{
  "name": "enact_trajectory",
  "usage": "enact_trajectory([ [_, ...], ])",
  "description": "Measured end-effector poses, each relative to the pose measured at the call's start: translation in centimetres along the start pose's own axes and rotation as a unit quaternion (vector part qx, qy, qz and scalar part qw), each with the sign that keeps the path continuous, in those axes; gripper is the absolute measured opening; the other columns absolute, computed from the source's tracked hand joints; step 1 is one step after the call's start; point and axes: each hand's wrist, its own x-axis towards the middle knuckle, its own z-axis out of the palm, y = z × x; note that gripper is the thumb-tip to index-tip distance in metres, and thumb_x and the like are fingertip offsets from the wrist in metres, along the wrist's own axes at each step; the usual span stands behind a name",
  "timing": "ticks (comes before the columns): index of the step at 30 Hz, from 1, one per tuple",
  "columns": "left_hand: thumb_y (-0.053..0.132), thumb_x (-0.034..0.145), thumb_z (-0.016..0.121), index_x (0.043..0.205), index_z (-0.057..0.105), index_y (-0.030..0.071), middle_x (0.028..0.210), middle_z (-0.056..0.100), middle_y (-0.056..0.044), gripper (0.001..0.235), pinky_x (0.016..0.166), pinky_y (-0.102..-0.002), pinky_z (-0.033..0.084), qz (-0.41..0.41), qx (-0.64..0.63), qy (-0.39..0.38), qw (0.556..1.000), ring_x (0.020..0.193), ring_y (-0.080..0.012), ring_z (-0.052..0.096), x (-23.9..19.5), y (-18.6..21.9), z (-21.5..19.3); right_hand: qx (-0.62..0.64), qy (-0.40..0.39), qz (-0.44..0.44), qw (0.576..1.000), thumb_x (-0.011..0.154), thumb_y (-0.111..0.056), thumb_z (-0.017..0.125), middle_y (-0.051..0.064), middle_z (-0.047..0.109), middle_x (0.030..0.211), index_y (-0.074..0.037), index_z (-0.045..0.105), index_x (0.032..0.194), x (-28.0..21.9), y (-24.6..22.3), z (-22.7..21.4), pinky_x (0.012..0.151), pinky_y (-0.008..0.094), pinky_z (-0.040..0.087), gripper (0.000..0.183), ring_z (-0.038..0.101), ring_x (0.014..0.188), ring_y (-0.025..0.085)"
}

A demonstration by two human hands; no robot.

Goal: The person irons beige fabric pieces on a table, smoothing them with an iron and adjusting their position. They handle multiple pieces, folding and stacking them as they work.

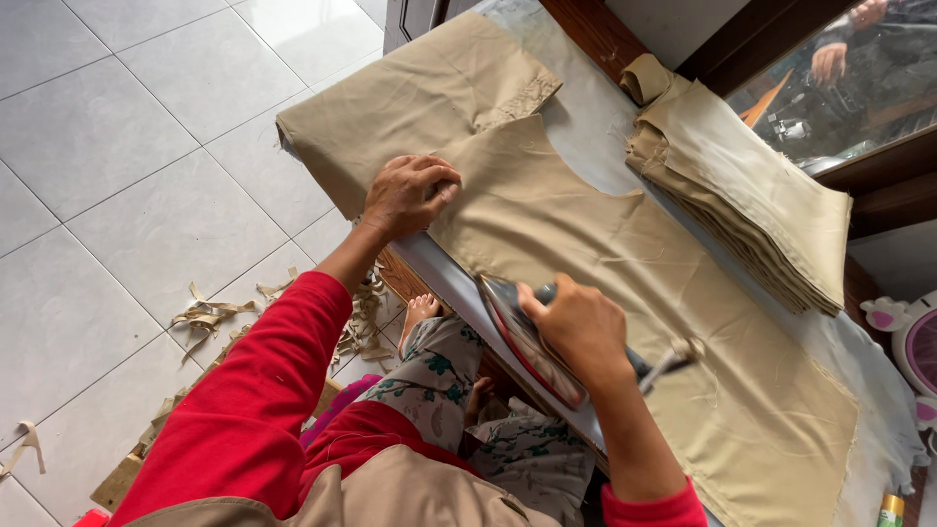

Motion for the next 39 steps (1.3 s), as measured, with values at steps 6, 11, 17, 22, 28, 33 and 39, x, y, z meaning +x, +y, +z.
enact_trajectory([
  [6, 0.040, 0.095, 0.068, 0.111, 0.074, 0.033, 0.120, 0.071, 0.011, 0.018, 0.106, -0.037, 0.046, 0.001, 0.020, 0.007, 1.000, 0.115, -0.0174, 0.067, 0.2, 0.5, -0.4, 0.026, 0.010, -0.050, 0.998, 0.090, -0.075, 0.043, 0.021, 0.076, 0.096, -0.012, 0.070, 0.109, 2.5, -3.1, -0.7, 0.089, 0.054, 0.055, 0.071, 0.074, 0.101, 0.040],
  [11, 0.038, 0.096, 0.068, 0.110, 0.074, 0.031, 0.120, 0.072, 0.010, 0.017, 0.105, -0.037, 0.047, 0.006, 0.021, 0.018, 1.000, 0.117, -0.0158, 0.067, -0.2, -0.1, 0.2, 0.022, -0.011, -0.026, 0.999, 0.087, -0.077, 0.045, 0.020, 0.076, 0.100, -0.014, 0.069, 0.107, 1.1, -0.9, -1.1, 0.091, 0.054, 0.054, 0.071, 0.073, 0.105, 0.040],
  [17, 0.035, 0.101, 0.064, 0.107, 0.074, 0.028, 0.115, 0.073, 0.008, 0.014, 0.101, -0.037, 0.049, 0.015, 0.013, 0.035, 0.999, 0.113, -0.0162, 0.069, -0.2, 0.1, -0.1, 0.001, -0.016, 0.021, 1.000, 0.084, -0.081, 0.050, 0.020, 0.077, 0.102, -0.016, 0.070, 0.109, 1.9, 1.6, -1.0, 0.094, 0.052, 0.054, 0.072, 0.072, 0.109, 0.040],
  [22, 0.032, 0.103, 0.059, 0.113, 0.076, 0.023, 0.120, 0.074, 0.002, 0.021, 0.103, -0.040, 0.048, 0.002, -0.009, 0.000, 1.000, 0.116, -0.0215, 0.068, -0.1, 0.9, -1.6, 0.026, -0.030, -0.032, 0.999, 0.090, -0.070, 0.046, 0.024, 0.075, 0.106, -0.009, 0.070, 0.111, 3.4, -3.0, -3.2, 0.093, 0.056, 0.054, 0.069, 0.071, 0.110, 0.041],
  [28, 0.034, 0.103, 0.059, 0.118, 0.074, 0.028, 0.127, 0.072, 0.008, 0.023, 0.108, -0.038, 0.045, -0.004, 0.004, -0.016, 1.000, 0.121, -0.0181, 0.066, -0.7, -1.2, -0.1, 0.036, -0.032, -0.056, 0.997, 0.089, -0.071, 0.042, 0.021, 0.076, 0.102, -0.010, 0.069, 0.110, 4.0, -4.1, -3.1, 0.089, 0.055, 0.056, 0.070, 0.073, 0.103, 0.041],
  [33, 0.036, 0.106, 0.056, 0.119, 0.075, 0.030, 0.124, 0.072, 0.009, 0.024, 0.109, -0.035, 0.045, -0.001, 0.021, -0.012, 1.000, 0.120, -0.0165, 0.066, -0.5, -1.0, -0.4, 0.049, -0.053, -0.054, 0.996, 0.091, -0.068, 0.044, 0.022, 0.075, 0.105, -0.007, 0.069, 0.111, 2.0, -2.8, -3.7, 0.090, 0.056, 0.056, 0.069, 0.072, 0.106, 0.041],
  [39, 0.032, 0.108, 0.056, 0.117, 0.077, 0.027, 0.123, 0.074, 0.005, 0.023, 0.110, -0.036, 0.046, -0.004, 0.000, -0.025, 1.000, 0.121, -0.0187, 0.066, -0.3, -0.5, -1.5, 0.122, -0.011, -0.080, 0.989, 0.091, -0.061, 0.049, 0.021, 0.076, 0.098, -0.007, 0.074, 0.104, 4.3, -5.3, -2.9, 0.083, 0.058, 0.058, 0.061, 0.074, 0.102, 0.041],
])
